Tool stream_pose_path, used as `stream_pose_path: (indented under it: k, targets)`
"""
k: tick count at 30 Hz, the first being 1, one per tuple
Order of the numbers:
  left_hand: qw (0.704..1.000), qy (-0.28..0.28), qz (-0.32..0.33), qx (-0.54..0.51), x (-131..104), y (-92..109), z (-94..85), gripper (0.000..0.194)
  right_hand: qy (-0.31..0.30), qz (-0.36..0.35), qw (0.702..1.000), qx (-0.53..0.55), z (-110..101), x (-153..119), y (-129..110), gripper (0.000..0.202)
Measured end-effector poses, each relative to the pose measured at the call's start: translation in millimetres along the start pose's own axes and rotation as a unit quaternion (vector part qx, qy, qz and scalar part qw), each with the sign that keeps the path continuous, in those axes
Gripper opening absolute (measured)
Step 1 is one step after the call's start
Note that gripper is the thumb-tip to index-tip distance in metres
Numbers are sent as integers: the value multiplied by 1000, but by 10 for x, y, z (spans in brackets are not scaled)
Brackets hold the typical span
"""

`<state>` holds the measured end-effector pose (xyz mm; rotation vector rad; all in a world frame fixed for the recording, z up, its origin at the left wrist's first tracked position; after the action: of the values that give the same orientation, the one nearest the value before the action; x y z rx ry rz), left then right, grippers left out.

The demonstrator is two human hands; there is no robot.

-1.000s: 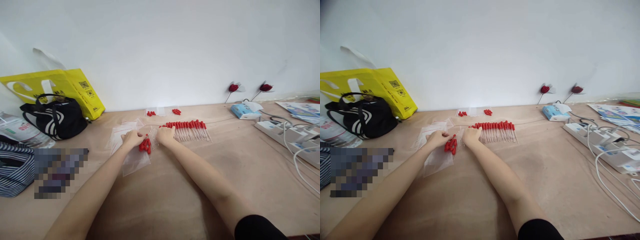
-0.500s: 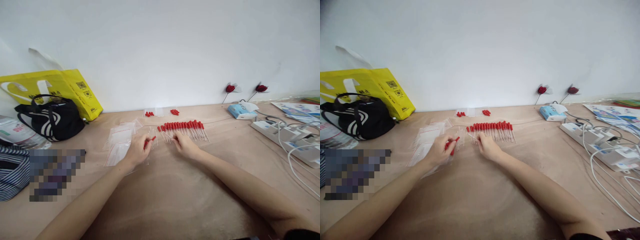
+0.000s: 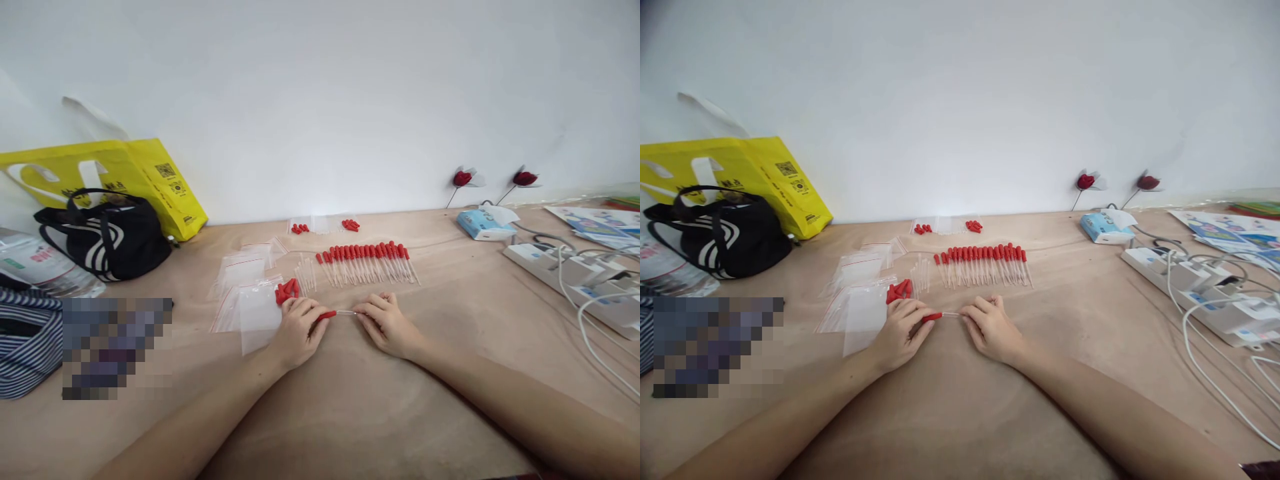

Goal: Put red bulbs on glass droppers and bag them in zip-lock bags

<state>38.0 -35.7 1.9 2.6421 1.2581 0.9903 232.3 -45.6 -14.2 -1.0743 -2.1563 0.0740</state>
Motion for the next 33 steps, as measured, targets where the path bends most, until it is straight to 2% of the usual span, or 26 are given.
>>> stream_pose_path:
  k: [9, 18, 25, 33]
  targets:
    - [1000, 13, -12, 3, 8, 29, -7, 14, 6, -9, 1000, 9, 31, -8, -48, 19]
    - [998, 26, -51, -13, 8, -2, 28, 17, 3, -31, 999, 37, 76, -23, -122, 20]
    - [1000, 18, -15, -16, -3, 28, -5, 18, -31, -51, 998, 31, 24, 14, -94, 23]
    - [1000, -7, 3, -23, -7, 45, -15, 18, -7, -123, 992, -28, 9, 23, -54, 30]
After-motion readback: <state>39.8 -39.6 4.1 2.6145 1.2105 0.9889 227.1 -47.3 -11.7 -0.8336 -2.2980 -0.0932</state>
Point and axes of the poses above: each hand's wrist, its own x-axis towards the middle knuckle, its own z-axis out of the palm, y = z × x, the point moved 2 cm from there along x, towards the middle knuckle, and after that the axes turned 7 degrees about y, right-handed, at the moved point
